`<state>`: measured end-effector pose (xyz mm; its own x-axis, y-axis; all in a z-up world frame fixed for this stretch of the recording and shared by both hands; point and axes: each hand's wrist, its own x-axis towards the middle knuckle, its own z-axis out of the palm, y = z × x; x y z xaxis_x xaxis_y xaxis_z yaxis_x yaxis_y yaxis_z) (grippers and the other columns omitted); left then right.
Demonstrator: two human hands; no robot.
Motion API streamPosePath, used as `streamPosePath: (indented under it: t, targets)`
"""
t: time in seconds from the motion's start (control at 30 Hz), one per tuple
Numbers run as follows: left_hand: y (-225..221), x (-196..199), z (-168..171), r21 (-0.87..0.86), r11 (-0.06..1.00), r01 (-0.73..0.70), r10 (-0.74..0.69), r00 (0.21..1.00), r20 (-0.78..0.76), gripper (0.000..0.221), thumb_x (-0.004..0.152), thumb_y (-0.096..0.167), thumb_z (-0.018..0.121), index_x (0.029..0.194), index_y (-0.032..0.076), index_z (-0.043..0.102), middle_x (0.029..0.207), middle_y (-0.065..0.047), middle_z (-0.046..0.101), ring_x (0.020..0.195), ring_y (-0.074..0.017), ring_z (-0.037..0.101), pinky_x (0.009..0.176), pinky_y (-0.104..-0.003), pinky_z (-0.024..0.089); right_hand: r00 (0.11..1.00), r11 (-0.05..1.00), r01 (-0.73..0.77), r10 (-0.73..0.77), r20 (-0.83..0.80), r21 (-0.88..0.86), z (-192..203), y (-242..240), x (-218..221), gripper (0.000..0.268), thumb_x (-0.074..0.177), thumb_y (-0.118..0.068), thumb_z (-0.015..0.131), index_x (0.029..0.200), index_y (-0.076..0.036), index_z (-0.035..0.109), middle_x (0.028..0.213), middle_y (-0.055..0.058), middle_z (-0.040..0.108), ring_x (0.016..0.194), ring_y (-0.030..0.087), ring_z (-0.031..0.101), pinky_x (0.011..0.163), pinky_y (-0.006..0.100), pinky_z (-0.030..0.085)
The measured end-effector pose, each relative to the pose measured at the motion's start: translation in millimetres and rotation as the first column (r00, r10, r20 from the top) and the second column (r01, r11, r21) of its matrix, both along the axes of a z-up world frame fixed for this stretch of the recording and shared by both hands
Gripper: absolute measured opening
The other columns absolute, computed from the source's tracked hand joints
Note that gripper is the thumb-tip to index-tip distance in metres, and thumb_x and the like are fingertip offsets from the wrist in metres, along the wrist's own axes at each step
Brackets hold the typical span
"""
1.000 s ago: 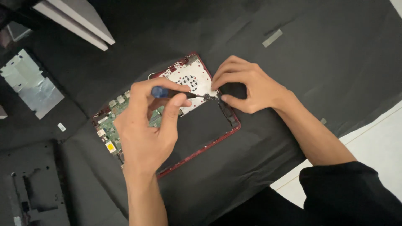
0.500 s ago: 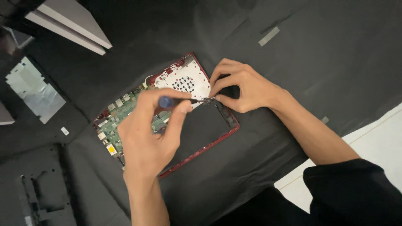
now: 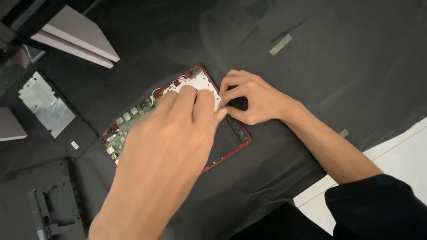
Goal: Repairing a laptop by reassembling components like the battery and securing internal parts with a screwdriver.
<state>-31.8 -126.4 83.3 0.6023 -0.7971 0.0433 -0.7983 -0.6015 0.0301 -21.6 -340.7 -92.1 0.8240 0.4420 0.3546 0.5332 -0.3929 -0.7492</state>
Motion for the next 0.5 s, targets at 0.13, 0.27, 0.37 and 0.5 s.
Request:
streamPosePath:
  t: [0.13,0.27,0.37,0.5]
  targets:
    - [-3.0,2.3,4.5,0.074,0.994,0.08,-0.088,0.989,0.116,0.033,0.072,0.01,0.073,0.102,0.001,0.062,0.096,-0.008,0.061,0.089,-0.0196,0.069,0.072,-0.029,0.057,1.0,0.999,0.007,-0.007,0.009,-0.035,-3.2,0.2,1.3,0.016,0.074,-0.003,0.077,0.089,-0.004,0.076,0.093,0.004,0.068,0.093,0.024,0.062,0.087,0.038,0.05]
    - [-8.9,1.3,1.0,0.061,0.995,0.084,-0.092,0.985,0.145,0.034,0.072,0.009,0.073,0.103,0.002,0.062,0.101,-0.009,0.06,0.088,-0.0176,0.069,0.072,-0.028,0.057,1.0,1.0,0.008,-0.009,-0.015,-0.023,2.0,0.2,1.3,0.02,0.07,-0.002,0.075,0.089,-0.003,0.076,0.093,0.005,0.068,0.093,0.025,0.061,0.087,0.038,0.05]
    - [-7.9,-2.1,-5.2,0.199,0.98,-0.008,-0.002,0.999,0.051,0.028,0.079,0.007,0.073,0.102,-0.002,0.061,0.106,-0.013,0.057,0.082,-0.0182,0.069,0.065,-0.03,0.057,0.999,1.0,-0.005,0.005,-0.033,-0.014,3.7,1.1,1.1,0.017,0.072,-0.003,0.076,0.088,-0.007,0.079,0.089,0.004,0.069,0.09,0.024,0.062,0.087,0.038,0.05]
    - [-8.6,-9.1,-9.7,0.141,0.99,0.006,-0.03,0.985,0.173,0.02,0.081,0.012,0.072,0.096,0.002,0.062,0.102,-0.008,0.055,0.082,-0.0155,0.068,0.066,-0.028,0.057,1.0,1.0,-0.01,0.01,0.006,-0.016,-0.7,0.2,3.0,0.018,0.074,-0.004,0.077,0.092,-0.004,0.076,0.097,0.005,0.071,0.095,0.026,0.062,0.09,0.039,0.051]
